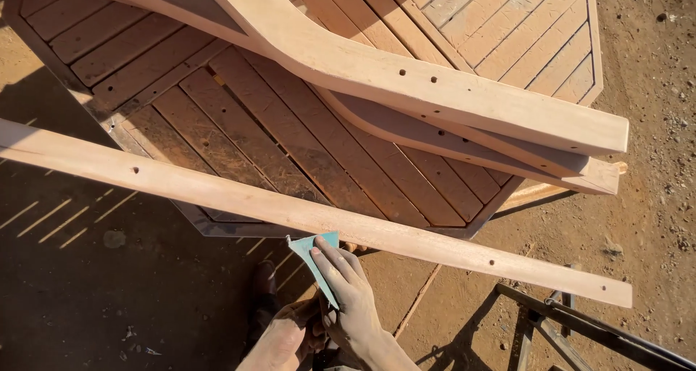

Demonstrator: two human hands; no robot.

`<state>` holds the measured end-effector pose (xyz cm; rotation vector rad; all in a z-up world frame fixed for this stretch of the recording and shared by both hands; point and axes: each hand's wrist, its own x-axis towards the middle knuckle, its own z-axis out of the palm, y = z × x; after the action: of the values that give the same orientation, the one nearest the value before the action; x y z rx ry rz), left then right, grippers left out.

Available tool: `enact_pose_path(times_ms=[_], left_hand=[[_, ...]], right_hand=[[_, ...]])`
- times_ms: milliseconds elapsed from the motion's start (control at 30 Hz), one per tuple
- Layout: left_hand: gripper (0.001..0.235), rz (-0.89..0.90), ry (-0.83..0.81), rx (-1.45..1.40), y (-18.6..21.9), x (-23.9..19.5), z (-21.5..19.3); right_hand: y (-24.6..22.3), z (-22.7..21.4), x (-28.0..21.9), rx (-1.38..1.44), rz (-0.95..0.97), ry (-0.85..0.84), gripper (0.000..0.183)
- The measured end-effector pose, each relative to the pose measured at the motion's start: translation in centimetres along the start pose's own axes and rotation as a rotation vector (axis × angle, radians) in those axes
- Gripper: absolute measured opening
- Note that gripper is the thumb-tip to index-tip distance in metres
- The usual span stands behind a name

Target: Manually sanding the surfaces and edges of wooden planks using sandpaper in an outdoor workshop.

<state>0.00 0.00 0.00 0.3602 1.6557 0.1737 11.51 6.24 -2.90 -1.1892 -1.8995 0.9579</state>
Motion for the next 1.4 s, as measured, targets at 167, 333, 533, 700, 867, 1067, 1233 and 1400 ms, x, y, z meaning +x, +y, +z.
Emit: enact_pose_path(times_ms=[167, 333, 533, 700, 867, 1067, 1233, 1400], left_hand=[[0.067, 0.303, 0.425, 0.349, 7.3, 8.0, -12.6], [0.148, 0.487, 0.673, 0.816, 10.7, 14.4, -24.3], [0.177, 0.274, 0.666, 1.015, 11.7, 18.4, -25.3], [0.183, 0.135, 0.640, 1.070, 11.9, 18.6, -25.4], [0.186, 0.136, 0.701, 1.074, 11.0, 19.4, -25.4], [0.186, 0.162, 0.685, 1.054, 10.4, 20.1, -25.3], [0.195, 0.095, 0.660, 1.097, 10.1, 21.9, -26.0], [0.202, 0.043, 0.612, 1.221, 10.0, 22.3, -27.2]], right_hand=[[7.0, -6.3, -1.4, -0.559, -0.066, -0.183, 0.114], [18.0, -13.6, -7.9, -0.859, 0.034, -0.295, 0.128], [12.5, 1.9, -1.0, -0.768, -0.004, -0.172, 0.105], [7.1, 9.7, 5.5, -0.639, -0.039, -0.399, 0.104], [10.4, -2.3, -1.0, -0.796, -0.101, -0.348, 0.089], [20.2, -14.1, -13.1, -1.060, 0.163, -0.223, 0.129], [13.1, 2.0, -1.3, -0.869, 0.082, -0.162, 0.110], [6.8, 11.8, 7.9, -0.720, 0.022, -0.296, 0.113]])
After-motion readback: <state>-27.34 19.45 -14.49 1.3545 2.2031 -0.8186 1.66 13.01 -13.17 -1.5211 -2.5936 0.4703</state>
